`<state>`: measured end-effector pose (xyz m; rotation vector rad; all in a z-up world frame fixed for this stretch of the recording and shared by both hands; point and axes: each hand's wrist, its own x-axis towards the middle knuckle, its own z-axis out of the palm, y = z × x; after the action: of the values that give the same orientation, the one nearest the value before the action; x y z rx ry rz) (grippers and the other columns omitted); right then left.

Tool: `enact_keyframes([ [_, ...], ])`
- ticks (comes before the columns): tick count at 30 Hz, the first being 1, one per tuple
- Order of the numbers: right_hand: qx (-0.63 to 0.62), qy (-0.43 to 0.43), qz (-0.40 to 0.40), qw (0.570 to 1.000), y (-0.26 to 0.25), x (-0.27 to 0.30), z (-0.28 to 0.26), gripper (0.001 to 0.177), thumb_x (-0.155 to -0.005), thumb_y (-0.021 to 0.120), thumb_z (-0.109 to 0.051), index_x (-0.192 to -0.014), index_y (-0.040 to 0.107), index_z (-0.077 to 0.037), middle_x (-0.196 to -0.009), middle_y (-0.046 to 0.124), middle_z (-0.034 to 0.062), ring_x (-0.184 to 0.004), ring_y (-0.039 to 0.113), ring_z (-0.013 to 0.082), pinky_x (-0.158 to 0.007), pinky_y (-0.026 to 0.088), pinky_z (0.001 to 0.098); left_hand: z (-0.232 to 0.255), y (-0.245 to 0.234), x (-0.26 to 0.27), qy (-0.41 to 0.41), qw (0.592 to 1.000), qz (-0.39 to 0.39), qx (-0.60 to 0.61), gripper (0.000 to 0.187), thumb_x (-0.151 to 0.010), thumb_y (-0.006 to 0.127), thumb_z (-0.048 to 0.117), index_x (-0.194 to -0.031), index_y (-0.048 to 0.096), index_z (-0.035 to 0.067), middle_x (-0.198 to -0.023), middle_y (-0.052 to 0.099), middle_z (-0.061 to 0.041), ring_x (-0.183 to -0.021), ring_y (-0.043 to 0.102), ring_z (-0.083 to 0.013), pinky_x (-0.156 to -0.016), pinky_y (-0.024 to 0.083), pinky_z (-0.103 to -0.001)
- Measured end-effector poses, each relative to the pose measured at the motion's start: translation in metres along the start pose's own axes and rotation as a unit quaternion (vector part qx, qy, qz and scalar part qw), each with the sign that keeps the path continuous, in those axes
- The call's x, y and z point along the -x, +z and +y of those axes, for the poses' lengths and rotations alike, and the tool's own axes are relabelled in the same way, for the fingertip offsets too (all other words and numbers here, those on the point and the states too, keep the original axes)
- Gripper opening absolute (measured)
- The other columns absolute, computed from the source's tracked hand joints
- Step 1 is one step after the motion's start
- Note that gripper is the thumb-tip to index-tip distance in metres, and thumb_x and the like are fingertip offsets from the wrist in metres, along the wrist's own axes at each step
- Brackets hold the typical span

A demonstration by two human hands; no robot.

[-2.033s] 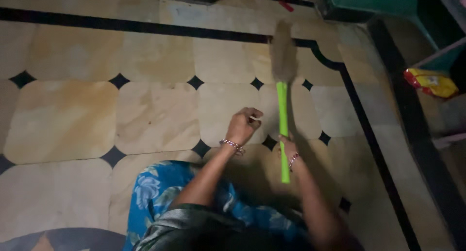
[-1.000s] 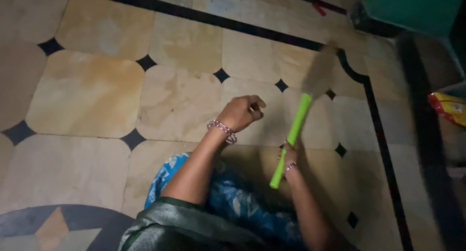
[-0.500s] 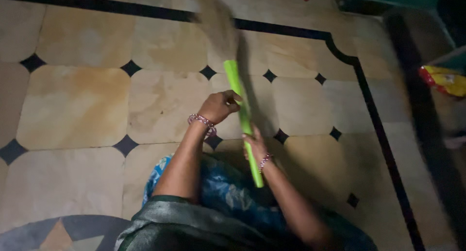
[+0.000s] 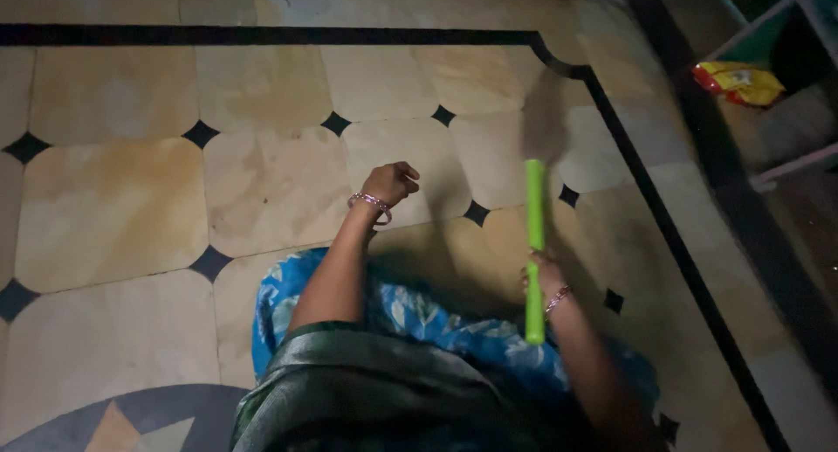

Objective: The person sweeps a patterned tiled floor by hand using a handheld broom with a green handle.

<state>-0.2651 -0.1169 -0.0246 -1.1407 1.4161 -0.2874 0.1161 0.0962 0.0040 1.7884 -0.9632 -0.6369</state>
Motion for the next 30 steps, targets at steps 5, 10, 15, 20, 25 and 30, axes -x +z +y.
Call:
enact_keyframes([
  [5,0.056,0.017,-0.103,0.993,0.056,0.086,0.017,0.036,-0.095,0.066,-0.042,-0.12,0.055,-0.019,-0.07,0.057,0.0041,-0.047,0.051,0.0146,-0.043,0.046,0.0328,-0.012,0.009,0.006,-0.062,0.998,-0.003,0.017,0.031,-0.08,0.076,0.019,-0.11,0.076,0.011,-0.094,0.079,-0.008,-0.077,0.077,-0.0171,-0.075,0.059,-0.032],
  [10,0.075,-0.028,-0.241,0.967,0.084,0.184,-0.021,0.054,-0.091,0.065,-0.036,-0.141,0.046,-0.033,-0.07,0.057,0.0061,-0.045,0.049,0.0146,-0.04,0.043,0.0318,-0.017,0.006,0.017,-0.082,0.997,-0.006,0.006,0.031,-0.082,0.077,0.017,-0.111,0.076,0.007,-0.093,0.079,-0.012,-0.076,0.076,-0.0173,-0.072,0.06,-0.033],
  [15,0.079,-0.079,-0.125,0.986,0.066,0.181,-0.022,0.055,-0.092,0.063,-0.034,-0.143,0.043,-0.041,-0.067,0.054,0.0072,-0.042,0.047,0.0163,-0.039,0.042,0.0331,-0.037,0.013,0.015,-0.097,0.995,0.016,0.033,0.031,-0.082,0.078,0.018,-0.112,0.075,0.008,-0.092,0.079,-0.011,-0.074,0.076,-0.0171,-0.07,0.059,-0.032],
  [20,-0.057,-0.068,-0.047,0.995,-0.009,0.11,-0.001,0.027,-0.094,0.062,-0.04,-0.112,0.052,-0.022,-0.068,0.056,0.0038,-0.045,0.048,0.0145,-0.04,0.043,0.0323,-0.038,0.021,0.016,-0.11,0.993,0.007,0.036,0.03,-0.082,0.078,0.018,-0.11,0.076,0.008,-0.09,0.078,-0.011,-0.075,0.075,-0.0178,-0.068,0.058,-0.033],
  [25,-0.081,0.03,-0.065,0.994,-0.054,0.095,0.034,0.043,-0.097,0.065,-0.049,-0.1,0.054,-0.008,-0.068,0.055,0.0033,-0.047,0.048,0.0138,-0.041,0.043,0.0308,-0.036,0.025,0.019,-0.101,0.995,0.001,0.019,0.029,-0.083,0.076,0.018,-0.11,0.076,0.009,-0.09,0.079,-0.011,-0.076,0.076,-0.0172,-0.069,0.059,-0.033],
  [30,-0.089,0.054,-0.163,0.981,-0.002,0.161,0.065,0.036,-0.091,0.067,-0.046,-0.102,0.055,-0.015,-0.069,0.057,0.0034,-0.048,0.048,0.0132,-0.042,0.04,0.0276,-0.035,0.031,0.023,-0.102,0.995,0.0,0.005,0.03,-0.082,0.077,0.018,-0.11,0.076,0.009,-0.089,0.079,-0.012,-0.074,0.075,-0.0174,-0.069,0.059,-0.033],
])
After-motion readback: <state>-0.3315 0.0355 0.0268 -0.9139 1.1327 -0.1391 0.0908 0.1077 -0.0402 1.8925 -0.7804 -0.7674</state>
